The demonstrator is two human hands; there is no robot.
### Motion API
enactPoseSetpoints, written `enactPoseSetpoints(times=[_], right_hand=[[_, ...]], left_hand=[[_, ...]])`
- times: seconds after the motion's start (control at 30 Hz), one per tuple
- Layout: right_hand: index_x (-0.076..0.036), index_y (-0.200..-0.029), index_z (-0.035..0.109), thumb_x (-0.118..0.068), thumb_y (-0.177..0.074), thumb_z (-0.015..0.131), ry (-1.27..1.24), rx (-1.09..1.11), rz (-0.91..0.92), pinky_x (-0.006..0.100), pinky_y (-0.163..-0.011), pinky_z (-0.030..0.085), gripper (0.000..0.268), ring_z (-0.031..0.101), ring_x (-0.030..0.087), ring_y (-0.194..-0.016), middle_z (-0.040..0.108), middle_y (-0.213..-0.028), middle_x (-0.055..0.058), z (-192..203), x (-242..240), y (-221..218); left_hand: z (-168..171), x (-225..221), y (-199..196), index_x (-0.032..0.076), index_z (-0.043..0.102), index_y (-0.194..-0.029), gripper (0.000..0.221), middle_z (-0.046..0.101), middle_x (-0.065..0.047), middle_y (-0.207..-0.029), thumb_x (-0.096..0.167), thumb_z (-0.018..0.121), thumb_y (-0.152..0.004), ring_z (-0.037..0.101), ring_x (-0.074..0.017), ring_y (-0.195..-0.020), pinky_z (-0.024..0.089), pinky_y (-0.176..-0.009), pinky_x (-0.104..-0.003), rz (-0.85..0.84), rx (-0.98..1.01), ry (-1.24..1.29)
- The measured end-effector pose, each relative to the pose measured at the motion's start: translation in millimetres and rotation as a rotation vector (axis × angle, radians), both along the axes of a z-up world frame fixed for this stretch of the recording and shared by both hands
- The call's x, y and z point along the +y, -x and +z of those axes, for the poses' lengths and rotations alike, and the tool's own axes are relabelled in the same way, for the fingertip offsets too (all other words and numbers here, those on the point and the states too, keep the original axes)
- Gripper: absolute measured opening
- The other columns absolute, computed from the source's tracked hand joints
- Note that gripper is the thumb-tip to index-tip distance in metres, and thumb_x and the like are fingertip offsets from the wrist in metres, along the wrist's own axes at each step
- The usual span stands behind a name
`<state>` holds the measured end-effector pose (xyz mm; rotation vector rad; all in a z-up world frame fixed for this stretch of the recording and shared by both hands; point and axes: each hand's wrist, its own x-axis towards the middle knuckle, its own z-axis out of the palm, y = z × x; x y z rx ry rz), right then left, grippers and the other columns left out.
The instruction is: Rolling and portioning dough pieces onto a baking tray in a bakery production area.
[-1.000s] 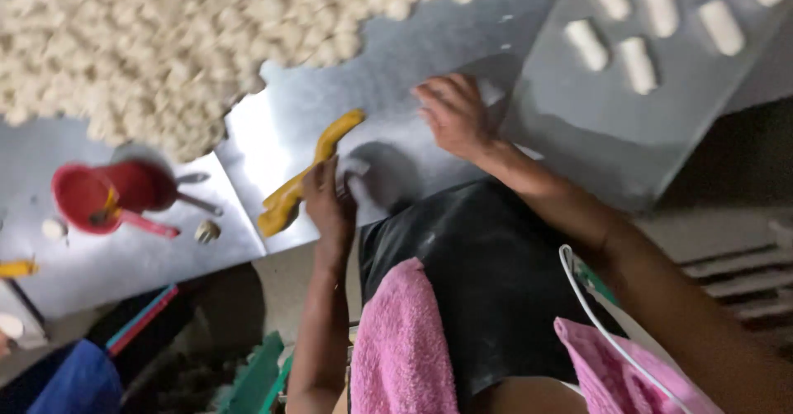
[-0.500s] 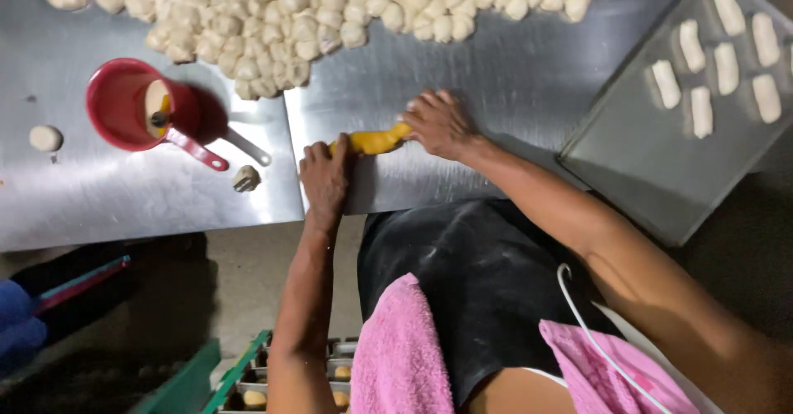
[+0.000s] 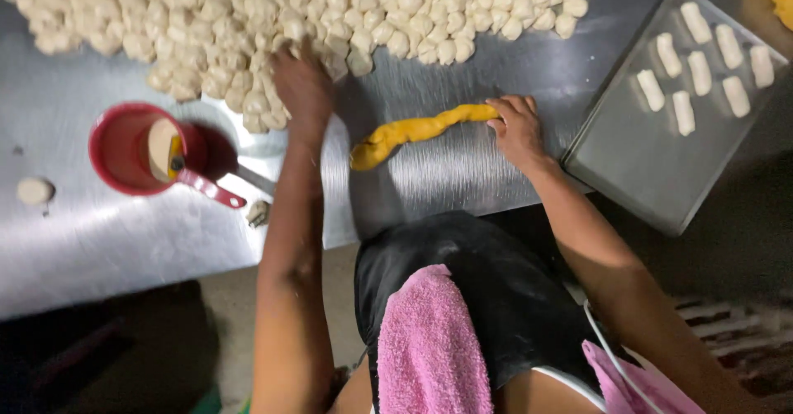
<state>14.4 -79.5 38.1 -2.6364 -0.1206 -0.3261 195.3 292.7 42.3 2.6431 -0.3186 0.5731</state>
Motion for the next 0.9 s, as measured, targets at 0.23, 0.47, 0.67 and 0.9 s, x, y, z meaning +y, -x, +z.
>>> enactPoseSetpoints(times=[0.23, 0.47, 0.67, 0.9], right_hand=[[-0.004, -0.115, 0.069, -0.002, -0.094, 0.078, -0.317, 0.035, -0.159, 0.038, -0.079, 0.056, 0.024, 0.069, 0.029, -0.093, 0.069, -0.107, 0.011, 3, -3, -10], [-0.004, -0.125, 0.067, -0.005, -0.083, 0.083, -0.548, 0.196, -0.05, 0.037, -0.076, 0.056, 0.045, 0.068, 0.028, -0.086, 0.07, -0.112, 0.01, 11, -16, -12], [-0.002, -0.11, 0.073, -0.002, -0.091, 0.078, -0.261, -0.133, 0.322, 0.039, -0.089, 0.059, 0.02, 0.072, 0.029, -0.103, 0.074, -0.116, 0.011, -9, -41, -23], [-0.003, -0.102, 0.075, -0.003, -0.089, 0.079, -0.205, -0.117, 0.422, 0.039, -0.078, 0.057, 0.013, 0.071, 0.028, -0.089, 0.074, -0.103, 0.009, -3, -53, -35]], left_hand=[[-104, 36, -126, 0.011, 0.075, -0.104, 0.008, 0.069, -0.013, -0.11, 0.013, 0.07, -0.11, 0.067, -0.0386, -0.101, 0.055, -0.087, -0.049, -0.106, 0.159, -0.031], [121, -6, 70, -0.001, 0.059, -0.124, 0.022, 0.068, -0.012, -0.112, 0.0, 0.059, -0.103, 0.075, -0.0266, -0.099, 0.066, -0.084, -0.042, -0.069, 0.41, 1.041], [65, -5, 175, -0.011, 0.059, -0.131, 0.024, 0.068, -0.016, -0.118, -0.004, 0.065, -0.109, 0.069, -0.0279, -0.106, 0.062, -0.101, -0.046, -0.046, 0.573, 1.532], [72, -61, 209, -0.001, 0.064, -0.129, 0.04, 0.073, -0.013, -0.108, 0.0, 0.07, -0.089, 0.074, -0.0229, -0.095, 0.064, -0.082, -0.04, 0.384, 0.746, 1.61]])
